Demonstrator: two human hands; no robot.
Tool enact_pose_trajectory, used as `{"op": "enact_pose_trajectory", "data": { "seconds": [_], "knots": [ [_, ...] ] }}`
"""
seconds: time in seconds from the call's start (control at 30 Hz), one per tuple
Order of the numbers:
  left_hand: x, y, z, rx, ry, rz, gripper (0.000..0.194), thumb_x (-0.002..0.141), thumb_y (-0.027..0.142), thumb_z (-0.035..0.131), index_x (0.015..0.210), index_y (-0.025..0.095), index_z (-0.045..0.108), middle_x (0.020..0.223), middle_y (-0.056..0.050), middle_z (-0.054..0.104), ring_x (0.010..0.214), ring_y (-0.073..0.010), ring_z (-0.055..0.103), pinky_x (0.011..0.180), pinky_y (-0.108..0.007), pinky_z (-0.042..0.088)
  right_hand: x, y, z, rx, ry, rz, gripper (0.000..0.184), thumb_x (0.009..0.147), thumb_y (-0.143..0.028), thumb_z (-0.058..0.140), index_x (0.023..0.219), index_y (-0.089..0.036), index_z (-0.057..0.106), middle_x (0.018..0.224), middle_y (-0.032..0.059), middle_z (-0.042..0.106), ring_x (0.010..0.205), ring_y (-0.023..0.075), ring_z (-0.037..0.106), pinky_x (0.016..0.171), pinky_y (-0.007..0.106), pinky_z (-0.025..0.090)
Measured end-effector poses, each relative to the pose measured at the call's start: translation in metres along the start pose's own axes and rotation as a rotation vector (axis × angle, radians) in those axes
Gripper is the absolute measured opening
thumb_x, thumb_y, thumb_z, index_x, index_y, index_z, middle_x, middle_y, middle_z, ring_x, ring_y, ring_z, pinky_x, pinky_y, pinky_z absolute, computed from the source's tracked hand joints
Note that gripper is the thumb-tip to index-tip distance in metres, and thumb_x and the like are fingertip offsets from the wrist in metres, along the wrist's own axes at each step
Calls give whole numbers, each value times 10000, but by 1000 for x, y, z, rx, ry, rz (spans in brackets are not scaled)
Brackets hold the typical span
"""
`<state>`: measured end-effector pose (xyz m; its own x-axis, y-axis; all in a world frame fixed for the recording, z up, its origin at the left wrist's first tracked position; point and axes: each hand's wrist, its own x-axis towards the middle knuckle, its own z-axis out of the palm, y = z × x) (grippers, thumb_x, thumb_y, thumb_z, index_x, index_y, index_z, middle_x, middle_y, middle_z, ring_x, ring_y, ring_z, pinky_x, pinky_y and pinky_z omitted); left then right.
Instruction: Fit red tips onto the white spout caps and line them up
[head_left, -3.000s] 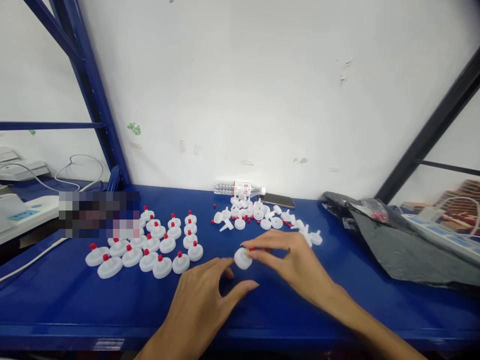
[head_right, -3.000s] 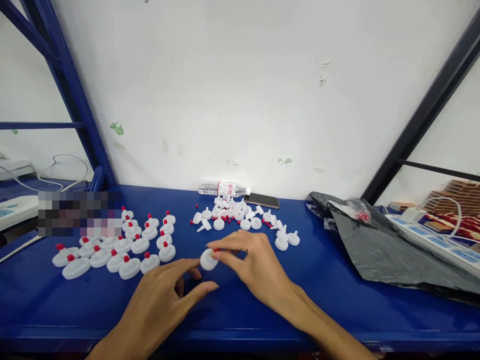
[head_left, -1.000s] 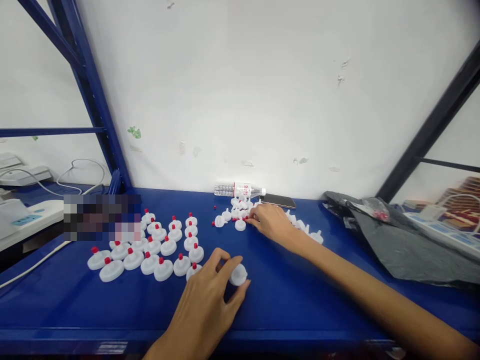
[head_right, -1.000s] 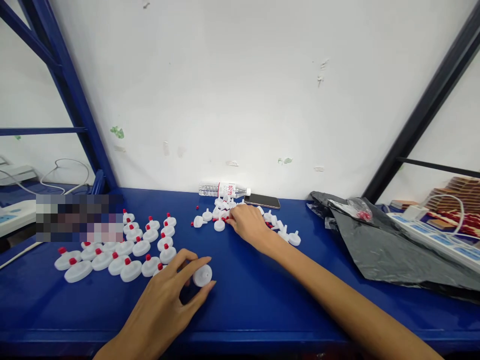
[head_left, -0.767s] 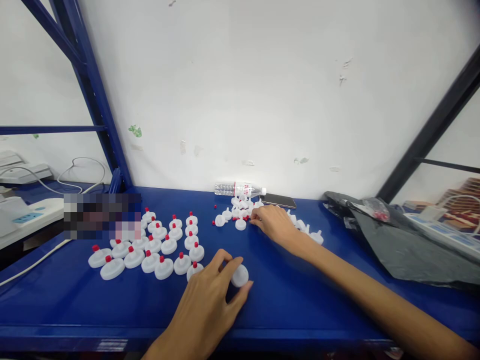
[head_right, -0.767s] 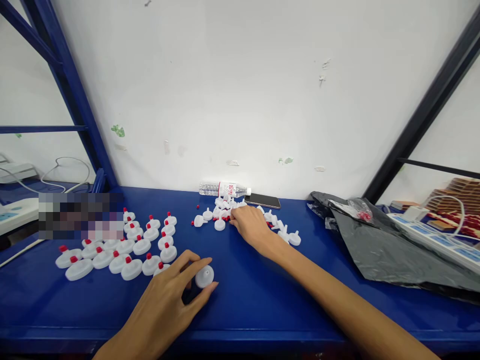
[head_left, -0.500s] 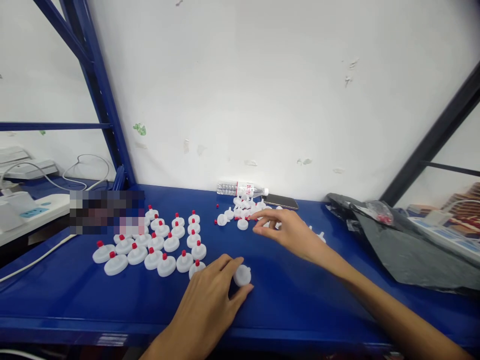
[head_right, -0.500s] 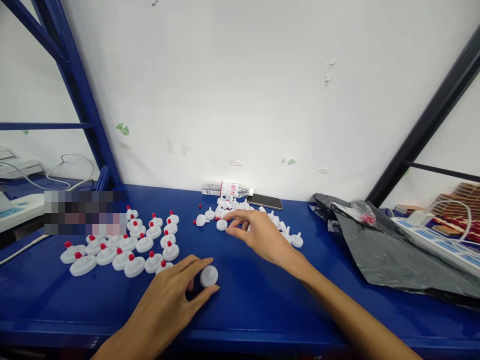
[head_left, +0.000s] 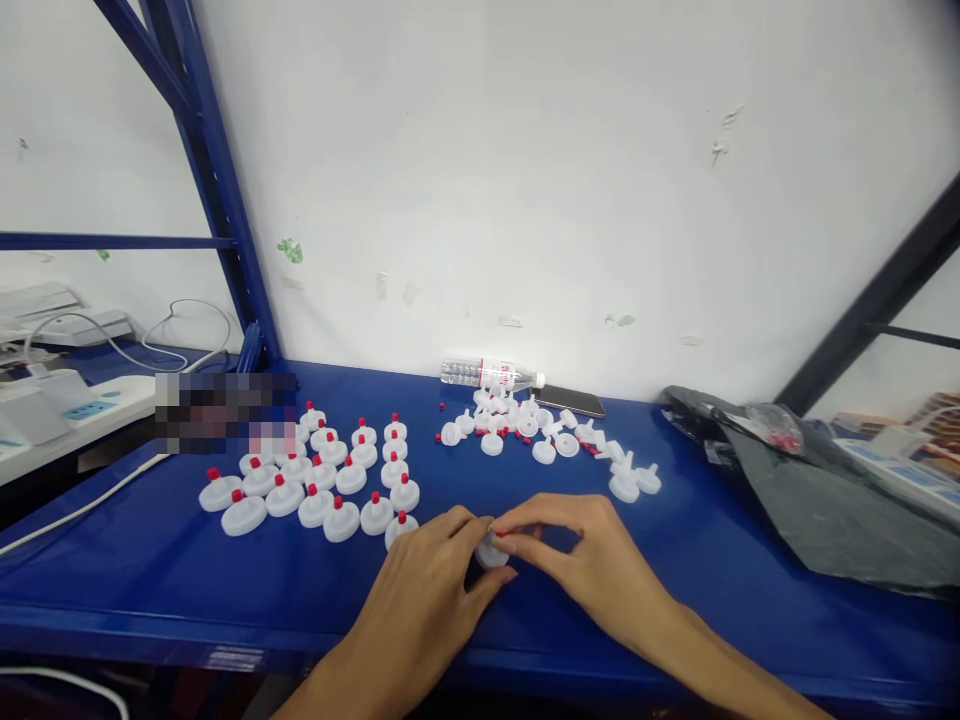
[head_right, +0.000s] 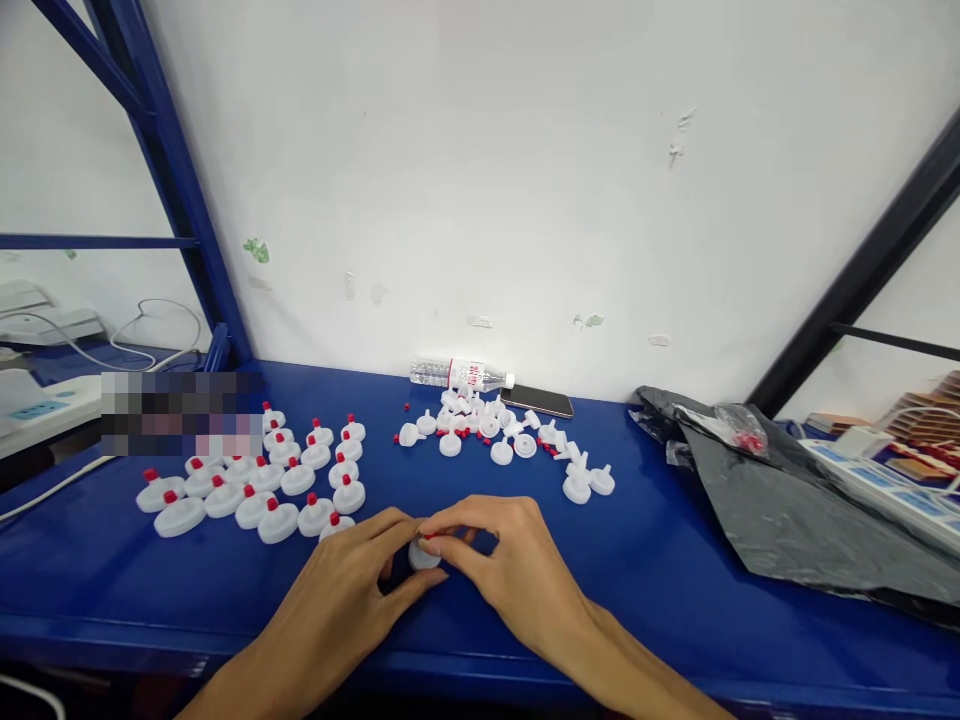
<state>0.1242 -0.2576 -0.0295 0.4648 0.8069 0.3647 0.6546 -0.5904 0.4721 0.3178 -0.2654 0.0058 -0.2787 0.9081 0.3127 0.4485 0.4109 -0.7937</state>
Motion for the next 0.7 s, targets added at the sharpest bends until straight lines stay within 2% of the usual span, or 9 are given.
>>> {"op": "enact_pose_trajectory", "data": {
  "seconds": [0.07, 0.13, 0.23, 0.33, 0.4, 0.5, 0.53, 0.6, 0.7],
  "knots": [
    [0, -1, 1, 6, 8, -10, 189, 870, 217, 757, 1053, 246, 717, 961, 13, 740, 805, -202, 724, 685, -311, 533, -1, 0, 0, -24, -5, -27, 112, 906, -310, 752, 984, -320, 832, 929, -20, 809, 792, 185, 730, 755, 280, 564],
    [1, -4, 3, 12, 29, -35, 345, 864, 217, 766, 1199, 235, 684, 1023, -9, 764, 765, -193, 724, 706, -320, 546, -3, 3, 3, -68, -15, -80, 139, 939, -318, 712, 1019, -317, 826, 964, -2, 810, 842, 203, 746, 781, 298, 577],
    [1, -6, 6, 46, 54, -81, 692, 862, 229, 770, 1485, 194, 471, 1012, -25, 793, 562, -152, 663, 657, -310, 547, -4, 7, 7, -203, -40, -200, 210, 1001, -298, 613, 1071, -289, 811, 1056, 38, 804, 935, 228, 751, 844, 332, 578],
    [0, -3, 5, 101, 121, -56, 803, 848, 270, 785, 1535, 196, 375, 1018, -15, 787, 465, -116, 599, 588, -281, 532, 2, 11, 7, -323, -55, -199, 227, 1011, -269, 583, 1054, -269, 805, 1039, 51, 803, 914, 229, 750, 827, 340, 567],
    [-3, 1, 3, 139, 231, 5, 662, 881, 323, 745, 1459, 210, 443, 1087, -37, 750, 525, -119, 633, 563, -273, 523, 13, 13, 2, -358, -44, -135, 190, 986, -254, 619, 1025, -257, 805, 987, 46, 807, 871, 230, 749, 793, 339, 559],
    [-7, 8, 0, 211, 335, 176, 131, 985, 262, 546, 1091, 197, 587, 904, -18, 692, 591, -148, 657, 507, -275, 458, 39, 17, -3, -337, -34, -61, 133, 939, -234, 684, 993, -235, 805, 952, 35, 814, 828, 220, 749, 766, 330, 549],
    [-9, 10, -1, 233, 329, 248, 96, 994, 216, 491, 947, 209, 575, 792, 6, 653, 567, -152, 639, 487, -285, 423, 48, 18, -3, -313, -40, -54, 117, 926, -231, 702, 979, -228, 807, 943, 31, 816, 813, 212, 749, 760, 323, 547],
    [-10, 12, 0, 276, 264, 389, 217, 979, 155, 455, 787, 235, 516, 645, 39, 578, 497, -155, 585, 457, -317, 355, 67, 20, 4, -253, -55, -73, 95, 904, -224, 733, 956, -213, 811, 921, 27, 818, 788, 195, 747, 757, 307, 546],
    [-11, 12, 2, 341, 150, 496, 220, 957, 144, 475, 763, 241, 510, 616, 45, 573, 468, -164, 556, 458, -349, 309, 93, 20, 25, -197, -82, -132, 100, 894, -213, 748, 966, -203, 817, 905, 26, 818, 787, 182, 748, 766, 286, 540]
  ]
}}
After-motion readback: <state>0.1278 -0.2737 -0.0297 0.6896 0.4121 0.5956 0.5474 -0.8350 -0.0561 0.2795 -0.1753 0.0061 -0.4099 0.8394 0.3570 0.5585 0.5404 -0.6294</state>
